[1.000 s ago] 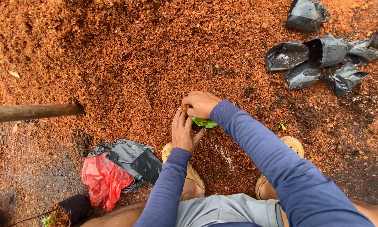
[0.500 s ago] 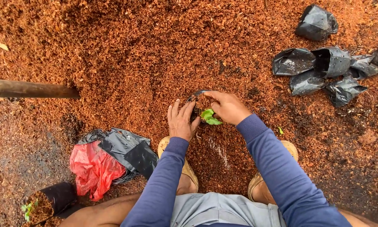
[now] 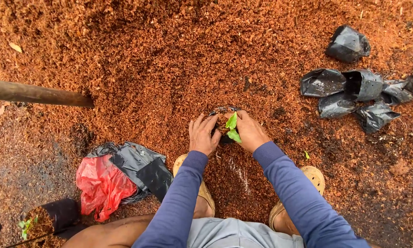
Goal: The person sits on the ground and fills a black plastic nursery bag with reddish-brown soil. They then remove a small seedling from an existing bag, place it into the new bag, and add more soil around the roots to secure it.
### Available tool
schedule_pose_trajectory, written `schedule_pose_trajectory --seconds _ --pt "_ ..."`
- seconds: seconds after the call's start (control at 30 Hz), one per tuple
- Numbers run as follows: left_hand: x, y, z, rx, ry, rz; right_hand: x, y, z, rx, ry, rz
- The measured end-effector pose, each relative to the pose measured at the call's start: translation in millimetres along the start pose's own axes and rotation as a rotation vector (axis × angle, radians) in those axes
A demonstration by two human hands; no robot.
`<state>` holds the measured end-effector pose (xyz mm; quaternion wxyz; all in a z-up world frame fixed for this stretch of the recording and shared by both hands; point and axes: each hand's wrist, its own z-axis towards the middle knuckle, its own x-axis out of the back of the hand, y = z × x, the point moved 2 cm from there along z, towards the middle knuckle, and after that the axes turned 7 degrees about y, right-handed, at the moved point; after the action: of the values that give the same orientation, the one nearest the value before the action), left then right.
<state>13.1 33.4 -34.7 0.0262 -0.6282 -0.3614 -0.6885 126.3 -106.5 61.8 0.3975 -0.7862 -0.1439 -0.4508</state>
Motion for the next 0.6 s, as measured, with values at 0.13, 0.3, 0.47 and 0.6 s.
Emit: schedule_pose_trajectory --seconds 0.13,0.3,0.47,0.6 --pt "20.7 0.2 6.3 0.037 0.16 -0.247 -10.0 1.9 6.5 -0.059 0.045 0.003" --pt "20.7 -9.9 23.4 0.322 -0.139 -0.368 5.5 -22.4 -1.5 -0.059 0.088 0.166" --pt "-6.3 -26.6 45.0 0.346 -0.168 -0.372 -9.5 -12.8 2.5 -0.04 0.101 0.142" --pt "12.0 -15.9 48.4 0.372 -0.151 -0.451 -28.6 1.2 8.4 0.013 0.037 -0.028"
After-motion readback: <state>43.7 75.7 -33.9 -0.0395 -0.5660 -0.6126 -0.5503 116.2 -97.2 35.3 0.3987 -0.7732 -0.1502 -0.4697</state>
